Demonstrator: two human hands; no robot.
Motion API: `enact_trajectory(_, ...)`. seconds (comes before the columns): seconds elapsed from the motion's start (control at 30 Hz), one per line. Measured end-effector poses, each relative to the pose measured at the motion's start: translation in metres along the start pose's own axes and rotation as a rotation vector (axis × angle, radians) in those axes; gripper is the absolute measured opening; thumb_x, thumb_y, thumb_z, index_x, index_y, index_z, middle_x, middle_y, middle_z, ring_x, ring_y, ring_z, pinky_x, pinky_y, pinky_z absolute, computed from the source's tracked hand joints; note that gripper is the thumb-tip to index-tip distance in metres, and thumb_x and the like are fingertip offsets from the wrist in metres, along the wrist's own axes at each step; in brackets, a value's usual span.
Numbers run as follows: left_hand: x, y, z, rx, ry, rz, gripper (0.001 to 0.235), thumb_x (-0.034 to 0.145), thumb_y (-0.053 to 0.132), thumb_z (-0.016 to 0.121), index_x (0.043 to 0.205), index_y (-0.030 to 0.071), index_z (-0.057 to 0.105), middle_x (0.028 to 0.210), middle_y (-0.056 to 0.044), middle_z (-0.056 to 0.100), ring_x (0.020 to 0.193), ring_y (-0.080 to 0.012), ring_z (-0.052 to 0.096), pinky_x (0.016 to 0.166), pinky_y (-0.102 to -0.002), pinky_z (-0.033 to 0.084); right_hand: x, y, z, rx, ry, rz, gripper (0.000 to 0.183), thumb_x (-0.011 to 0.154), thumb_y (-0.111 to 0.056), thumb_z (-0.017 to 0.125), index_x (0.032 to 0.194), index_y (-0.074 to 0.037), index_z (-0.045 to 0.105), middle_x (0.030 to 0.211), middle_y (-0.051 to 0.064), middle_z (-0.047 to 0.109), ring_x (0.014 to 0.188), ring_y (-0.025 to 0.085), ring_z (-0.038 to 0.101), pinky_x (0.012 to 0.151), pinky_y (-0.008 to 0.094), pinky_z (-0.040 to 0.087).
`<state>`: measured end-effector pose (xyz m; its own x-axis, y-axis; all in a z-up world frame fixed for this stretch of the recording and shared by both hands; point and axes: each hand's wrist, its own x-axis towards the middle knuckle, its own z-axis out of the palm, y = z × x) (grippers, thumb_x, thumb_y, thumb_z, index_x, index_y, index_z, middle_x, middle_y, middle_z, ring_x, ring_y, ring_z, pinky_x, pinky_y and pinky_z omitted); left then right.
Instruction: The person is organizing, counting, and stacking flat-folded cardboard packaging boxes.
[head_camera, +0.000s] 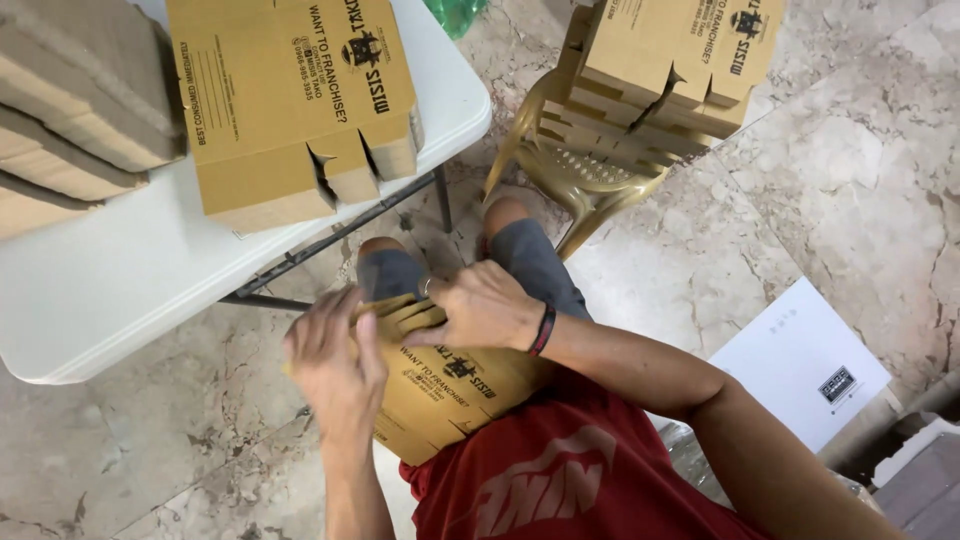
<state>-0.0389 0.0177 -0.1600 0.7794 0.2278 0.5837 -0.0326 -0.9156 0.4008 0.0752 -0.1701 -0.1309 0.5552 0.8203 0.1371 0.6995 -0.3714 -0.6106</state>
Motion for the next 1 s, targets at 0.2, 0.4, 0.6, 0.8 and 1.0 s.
enact_trajectory(0.2, -0.020, -0.036, 0.050, -0.631, -0.105, -0.169, 0.055, 0.109, 0.023, 0.036, 0.062, 0.014, 0.061, 0.054, -0.001, 0.059, 0.051, -0.0273, 0.061, 0.054, -0.033, 0.048, 0.021, 0.026, 0.003, 0.361, 0.017, -0.230, 0.060, 0.068, -0.059, 0.092, 0.063, -0.006, 0.062, 0.045, 0.005, 0.052, 0.035, 0.012, 0.042, 0.042, 0.023, 0.042)
enact_trajectory(0.4, 0.000, -0.032, 0.019, -0.398, -0.286, -0.216, 0.064, 0.113, 0.023, 0.043, 0.053, 0.007, 0.055, 0.050, -0.012, 0.057, 0.044, -0.0264, 0.055, 0.052, -0.037, 0.046, 0.031, 0.023, -0.008, 0.331, -0.010, -0.266, 0.056, 0.076, -0.048, 0.088, 0.057, -0.006, 0.057, 0.045, 0.006, 0.053, 0.035, 0.012, 0.043, 0.039, 0.026, 0.038)
enact_trajectory(0.6, 0.006, -0.005, 0.017, -0.005, -0.232, -0.224, 0.059, 0.112, 0.031, 0.052, 0.058, 0.010, 0.061, 0.052, -0.007, 0.058, 0.050, -0.0304, 0.062, 0.053, -0.040, 0.047, 0.023, 0.020, -0.009, 0.171, -0.035, -0.173, 0.057, 0.081, -0.056, 0.081, 0.067, -0.003, 0.066, 0.055, 0.011, 0.063, 0.039, 0.017, 0.055, 0.042, 0.027, 0.043)
enact_trajectory(0.8, -0.006, -0.035, 0.051, -0.633, -0.138, -0.087, 0.058, 0.104, 0.012, 0.051, 0.046, 0.011, 0.049, 0.041, -0.007, 0.040, 0.037, -0.0378, 0.044, 0.039, -0.036, 0.036, 0.021, 0.034, -0.010, 0.372, -0.035, -0.227, 0.058, 0.074, -0.053, 0.087, 0.064, 0.000, 0.065, 0.047, 0.008, 0.057, 0.034, 0.016, 0.047, 0.038, 0.027, 0.037)
enact_trajectory(1.0, 0.004, -0.033, 0.055, -0.736, -0.139, -0.060, 0.061, 0.105, 0.009, 0.047, 0.044, 0.011, 0.047, 0.038, -0.006, 0.038, 0.032, -0.0263, 0.037, 0.039, -0.035, 0.032, 0.029, 0.044, -0.006, 0.436, -0.013, -0.268, 0.061, 0.071, -0.055, 0.089, 0.058, -0.006, 0.054, 0.041, 0.003, 0.048, 0.032, 0.015, 0.044, 0.039, 0.025, 0.038)
